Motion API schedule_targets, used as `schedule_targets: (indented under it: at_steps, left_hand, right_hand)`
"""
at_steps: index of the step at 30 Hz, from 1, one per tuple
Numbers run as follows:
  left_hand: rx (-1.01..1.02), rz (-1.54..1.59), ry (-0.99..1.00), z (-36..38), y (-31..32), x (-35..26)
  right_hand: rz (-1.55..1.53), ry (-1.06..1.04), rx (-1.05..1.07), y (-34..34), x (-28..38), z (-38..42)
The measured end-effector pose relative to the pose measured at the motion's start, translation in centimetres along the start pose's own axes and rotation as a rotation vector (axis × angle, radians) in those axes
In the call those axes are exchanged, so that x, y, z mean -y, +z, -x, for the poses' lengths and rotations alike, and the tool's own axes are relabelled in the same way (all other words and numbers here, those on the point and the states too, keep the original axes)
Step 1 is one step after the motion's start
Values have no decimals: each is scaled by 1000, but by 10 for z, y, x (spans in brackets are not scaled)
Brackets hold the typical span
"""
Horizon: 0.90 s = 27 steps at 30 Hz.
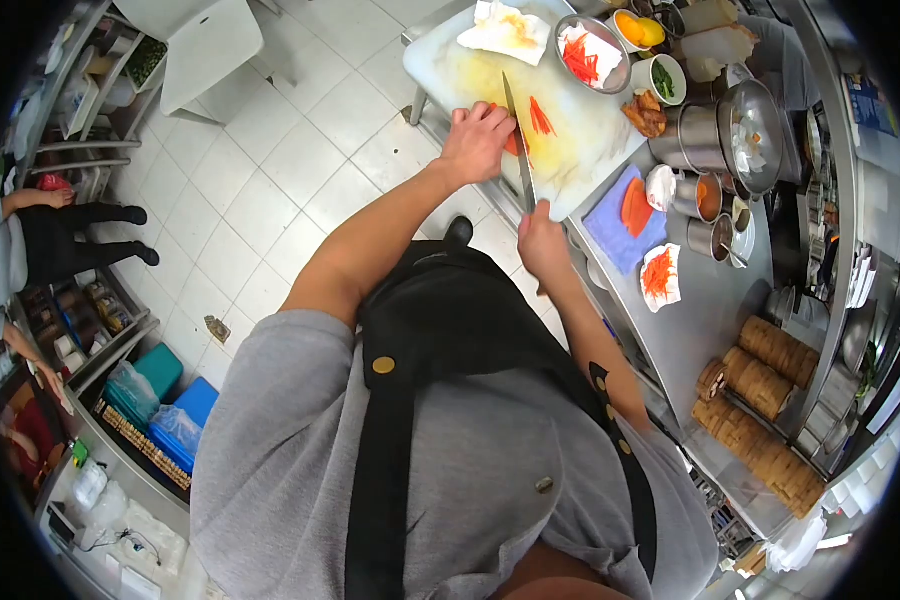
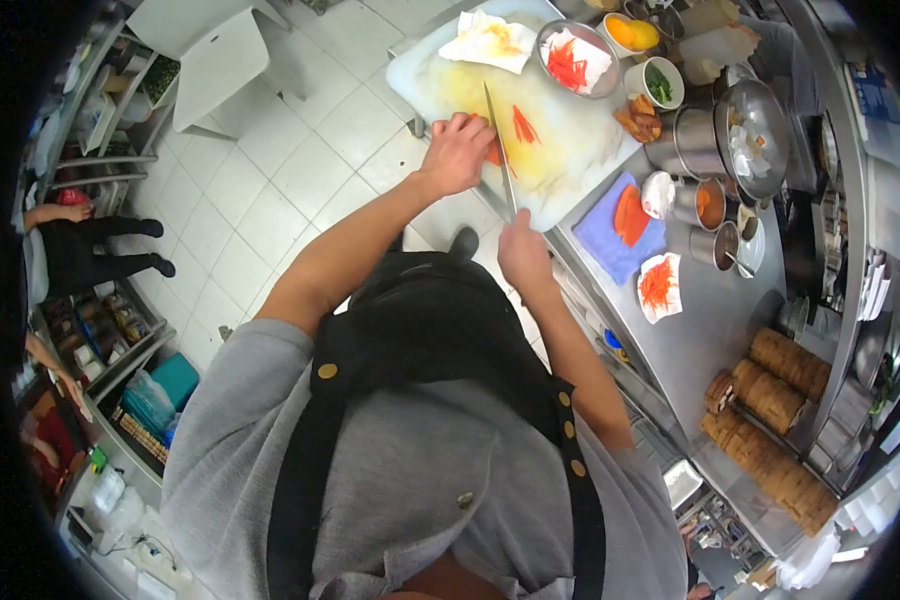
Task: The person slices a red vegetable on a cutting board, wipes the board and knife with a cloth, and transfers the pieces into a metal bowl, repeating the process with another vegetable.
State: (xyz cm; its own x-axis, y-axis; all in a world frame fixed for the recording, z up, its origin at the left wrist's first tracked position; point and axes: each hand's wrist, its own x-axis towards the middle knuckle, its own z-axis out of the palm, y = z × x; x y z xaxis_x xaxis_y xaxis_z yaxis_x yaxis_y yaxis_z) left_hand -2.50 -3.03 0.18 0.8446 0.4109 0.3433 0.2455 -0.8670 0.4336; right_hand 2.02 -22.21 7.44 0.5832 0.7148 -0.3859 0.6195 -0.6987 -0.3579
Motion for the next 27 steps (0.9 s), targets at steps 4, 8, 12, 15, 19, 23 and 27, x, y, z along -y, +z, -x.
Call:
schedule_targets:
  at_steps: [4, 8, 12, 15, 19, 23, 27]
  left_hand:
    - [-1, 2, 11, 1, -2, 1]
    - [13, 6, -2, 0, -2, 1]
    - [-2, 14, -9, -1, 0, 4]
    - [4, 25, 0, -2, 1, 4]
    - [-32, 44, -9, 2, 3, 2]
    - [-38, 85, 1, 6, 4, 4]
    - [-54, 100, -3, 2, 3, 4]
  right_hand:
    - [16, 12, 32, -34, 16, -2]
    - [2, 3, 26, -6, 1, 6]
    - [-28, -21, -21, -3, 4, -15]
    - [-9, -37, 0, -28, 14, -3]
    - [12, 21, 41, -2, 6, 8]
    - [-26, -3, -40, -6, 10, -11]
    - [8, 23, 103, -34, 21, 2]
